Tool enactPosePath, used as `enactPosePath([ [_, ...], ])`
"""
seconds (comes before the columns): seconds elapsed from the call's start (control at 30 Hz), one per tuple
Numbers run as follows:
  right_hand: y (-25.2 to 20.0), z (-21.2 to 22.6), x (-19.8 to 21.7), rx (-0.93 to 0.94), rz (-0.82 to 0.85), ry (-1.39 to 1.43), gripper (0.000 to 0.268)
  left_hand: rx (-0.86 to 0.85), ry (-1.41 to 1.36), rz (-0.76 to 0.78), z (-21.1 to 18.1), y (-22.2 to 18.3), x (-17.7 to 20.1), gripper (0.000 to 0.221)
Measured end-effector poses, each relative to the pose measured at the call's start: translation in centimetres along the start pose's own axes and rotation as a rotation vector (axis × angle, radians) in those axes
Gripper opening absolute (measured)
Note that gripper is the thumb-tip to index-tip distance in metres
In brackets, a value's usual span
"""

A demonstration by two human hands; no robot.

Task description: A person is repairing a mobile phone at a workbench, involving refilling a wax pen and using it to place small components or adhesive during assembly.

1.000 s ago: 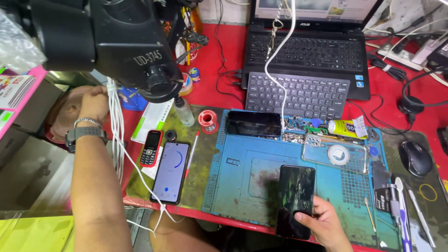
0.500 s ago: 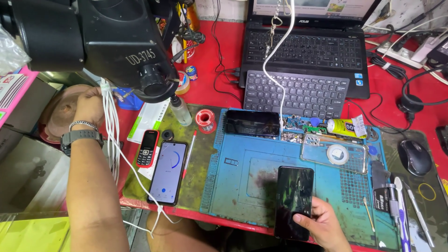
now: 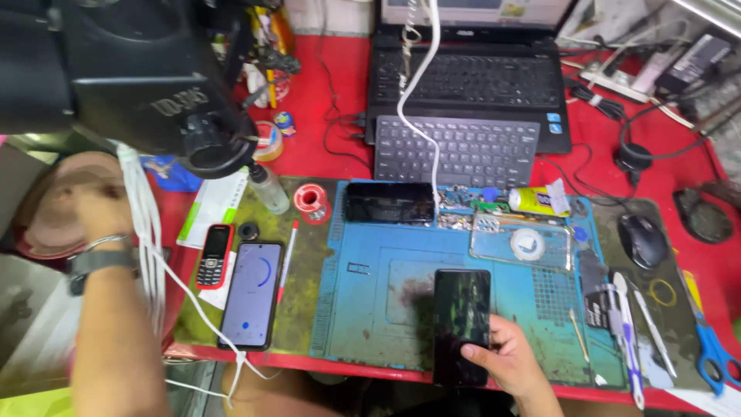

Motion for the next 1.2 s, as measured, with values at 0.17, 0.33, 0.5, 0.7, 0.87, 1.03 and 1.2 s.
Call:
enactPosePath([
  [0.17, 0.4, 2.0, -1.3, 0.016, 0.05, -0.002, 0.013, -0.354, 0.53, -0.315, 1.2, -6.7, 6.0, 0.037],
  [0.33, 0.7, 3.2, -2.2, 0.053, 0.086, 0.02, 0.014, -0.097, 0.337, -0.273, -16.8, -25.0, 17.3, 0.094],
  [0.5, 0.7, 3.7, -2.8, 0.073, 0.116, -0.002, 0.011, 0.072, -0.774, 0.133, -29.8, -39.3, 14.0, 0.016],
  [0.7, -1.2, 3.0, -3.7, -0.024, -0.003, -0.058, 0.04, 0.356, -1.614, 0.893, -36.6, -49.7, 1.4, 0.065],
  [0.87, -4.5, 6.9, -7.5, -0.116, 0.083, -0.115, 0.07, 0.514, -1.415, 0.964, -39.0, -49.9, 3.0, 0.06],
  [1.03, -6.2, 8.8, -8.9, -0.221, 0.129, -0.316, 0.095, 0.769, -1.55, 0.963, -38.2, -51.0, 2.2, 0.071],
  [1.2, -7.2, 8.6, -9.7, -0.289, 0.187, -0.428, 0.104, 0.746, -1.552, 1.115, -39.0, -50.6, 3.9, 0.072],
])
Point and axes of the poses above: each hand's wrist, its own y-axis towards the middle knuckle, its own x-axis out of the back of the hand, z = x × y, the point moved 8 cm from there along y, towards the middle knuckle, and after that the axes turned 3 degrees about x, right-handed, at the moved point
